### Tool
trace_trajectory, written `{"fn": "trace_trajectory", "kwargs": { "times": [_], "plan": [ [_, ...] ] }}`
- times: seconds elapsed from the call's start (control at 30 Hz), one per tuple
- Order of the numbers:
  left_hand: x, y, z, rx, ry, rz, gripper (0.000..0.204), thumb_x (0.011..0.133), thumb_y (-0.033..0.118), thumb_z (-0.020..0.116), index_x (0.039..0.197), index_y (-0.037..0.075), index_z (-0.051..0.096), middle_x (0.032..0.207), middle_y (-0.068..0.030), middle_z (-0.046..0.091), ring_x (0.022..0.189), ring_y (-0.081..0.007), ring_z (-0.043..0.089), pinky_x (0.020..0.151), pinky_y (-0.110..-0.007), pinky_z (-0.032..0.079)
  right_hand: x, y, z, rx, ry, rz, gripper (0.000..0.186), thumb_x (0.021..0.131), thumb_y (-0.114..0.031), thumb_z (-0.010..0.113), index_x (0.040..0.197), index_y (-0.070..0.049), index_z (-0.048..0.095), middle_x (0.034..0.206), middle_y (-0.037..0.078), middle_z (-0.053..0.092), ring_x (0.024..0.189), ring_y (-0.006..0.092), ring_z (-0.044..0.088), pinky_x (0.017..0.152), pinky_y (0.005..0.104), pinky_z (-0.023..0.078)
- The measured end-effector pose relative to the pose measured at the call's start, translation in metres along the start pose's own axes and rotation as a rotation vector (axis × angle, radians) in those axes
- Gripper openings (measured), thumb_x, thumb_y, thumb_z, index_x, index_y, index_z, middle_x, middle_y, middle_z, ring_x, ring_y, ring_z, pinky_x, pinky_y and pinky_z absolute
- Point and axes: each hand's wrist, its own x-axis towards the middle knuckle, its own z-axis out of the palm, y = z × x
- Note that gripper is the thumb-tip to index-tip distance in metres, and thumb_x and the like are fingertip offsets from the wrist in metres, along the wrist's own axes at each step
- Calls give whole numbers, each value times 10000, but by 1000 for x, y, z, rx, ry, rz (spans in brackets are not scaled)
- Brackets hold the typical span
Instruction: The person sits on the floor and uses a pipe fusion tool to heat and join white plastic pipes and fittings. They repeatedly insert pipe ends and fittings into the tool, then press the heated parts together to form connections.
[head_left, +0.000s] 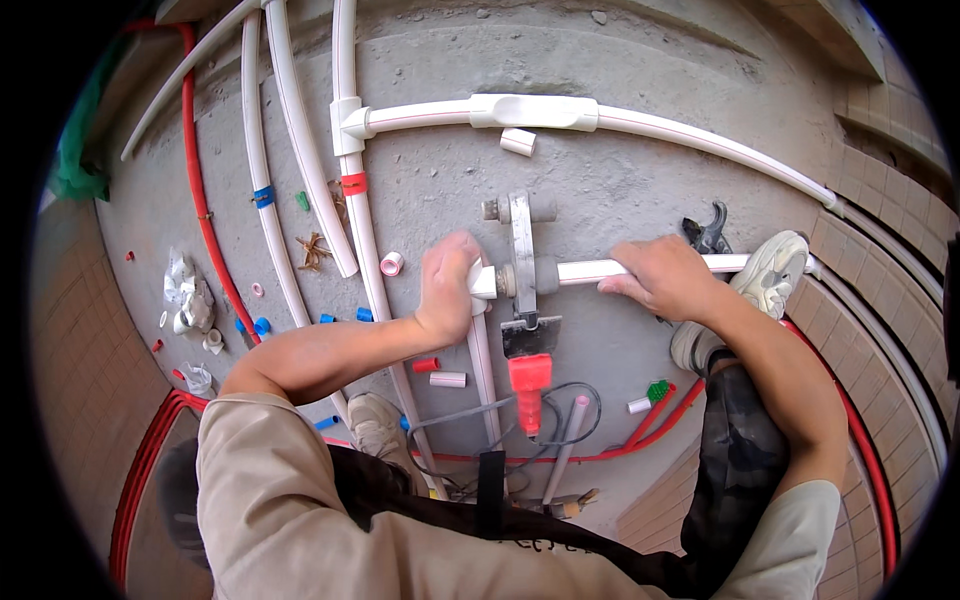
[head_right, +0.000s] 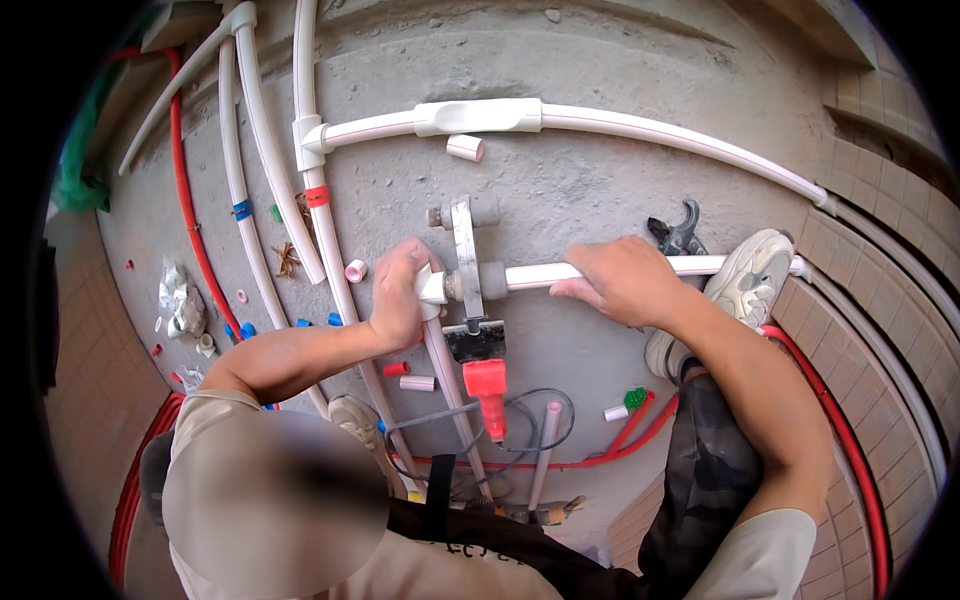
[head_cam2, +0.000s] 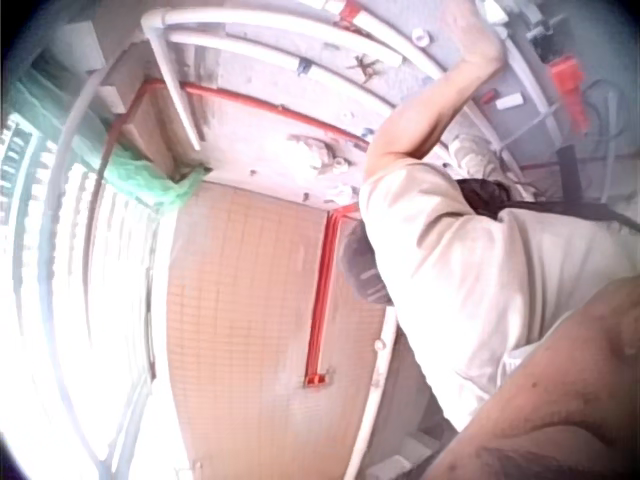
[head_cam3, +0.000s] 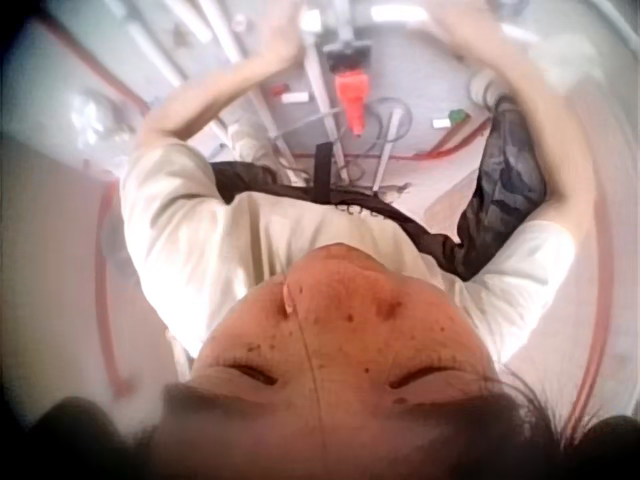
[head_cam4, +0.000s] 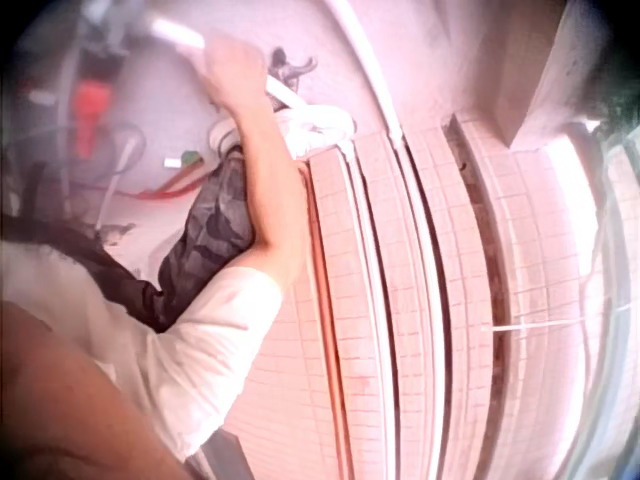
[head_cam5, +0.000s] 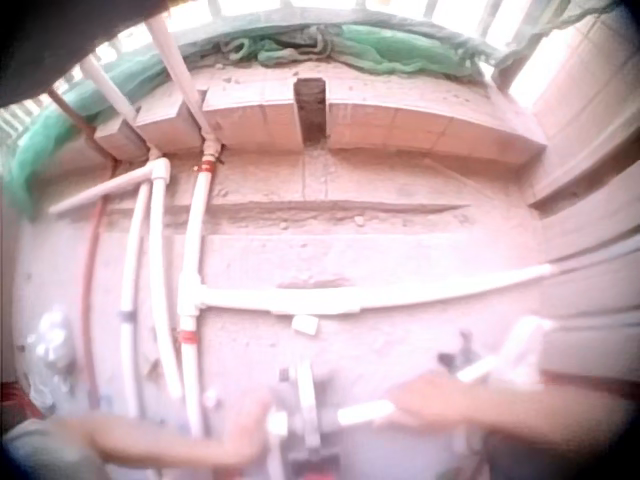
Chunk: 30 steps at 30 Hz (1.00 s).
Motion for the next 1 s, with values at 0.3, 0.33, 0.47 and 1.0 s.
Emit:
{"fn": "trace_trajectory", "kwargs": {
  "times": [0.3,0.33,0.47,1.0],
  "plan": [
    [-3,-5,3,73,17,48,305,941,207,410,788,-4,569,702,-118,591,490,-200,557,411,-331,463,-2,-9,1,1,104,6,451,951,-509,599,878,-64,609,755,151,676,699,391,646,621,508,466],
    [-4,3,6,30,15,20,302,941,203,410,788,-3,570,700,-117,589,491,-199,557,413,-330,464,-3,-9,0,1,107,4,449,950,-507,601,877,-64,610,757,150,677,698,390,646,618,507,463],
    [-3,-5,5,32,23,46,295,938,180,410,772,-4,570,693,-114,574,509,-198,542,442,-335,452,-3,-9,2,2,115,2,439,941,-497,613,882,-63,613,761,149,680,697,388,646,618,504,458],
    [-1,-10,13,252,71,176,228,906,109,455,743,-33,531,707,-167,526,616,-286,512,580,-386,397,0,-14,7,-19,144,29,457,929,-503,625,860,-52,641,718,178,673,660,408,641,610,515,465]
  ]
}}
